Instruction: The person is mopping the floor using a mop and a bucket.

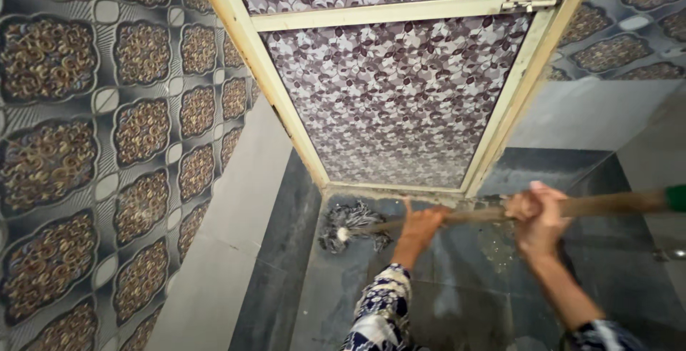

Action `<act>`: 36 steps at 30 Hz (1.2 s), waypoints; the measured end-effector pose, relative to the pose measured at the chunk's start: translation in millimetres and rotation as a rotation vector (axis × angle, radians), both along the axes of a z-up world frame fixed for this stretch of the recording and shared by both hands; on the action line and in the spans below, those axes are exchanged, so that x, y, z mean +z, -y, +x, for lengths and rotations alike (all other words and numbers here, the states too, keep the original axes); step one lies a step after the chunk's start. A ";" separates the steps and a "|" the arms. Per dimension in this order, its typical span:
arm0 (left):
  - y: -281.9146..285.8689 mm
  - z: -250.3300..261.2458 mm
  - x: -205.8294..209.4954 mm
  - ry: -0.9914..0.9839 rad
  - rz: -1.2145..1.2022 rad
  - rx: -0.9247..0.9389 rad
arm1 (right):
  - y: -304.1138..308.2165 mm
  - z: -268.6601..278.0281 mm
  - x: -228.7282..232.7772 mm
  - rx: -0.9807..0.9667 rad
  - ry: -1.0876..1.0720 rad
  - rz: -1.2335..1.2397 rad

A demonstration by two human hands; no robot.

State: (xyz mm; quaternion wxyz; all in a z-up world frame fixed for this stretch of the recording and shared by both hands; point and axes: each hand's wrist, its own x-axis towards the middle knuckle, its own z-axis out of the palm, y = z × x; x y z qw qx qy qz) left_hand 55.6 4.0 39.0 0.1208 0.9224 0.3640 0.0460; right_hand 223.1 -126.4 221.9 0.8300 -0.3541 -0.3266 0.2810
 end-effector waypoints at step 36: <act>32.7 39.0 -17.2 0.231 0.038 -0.159 | 47.6 39.4 -62.5 -0.058 -0.082 -0.061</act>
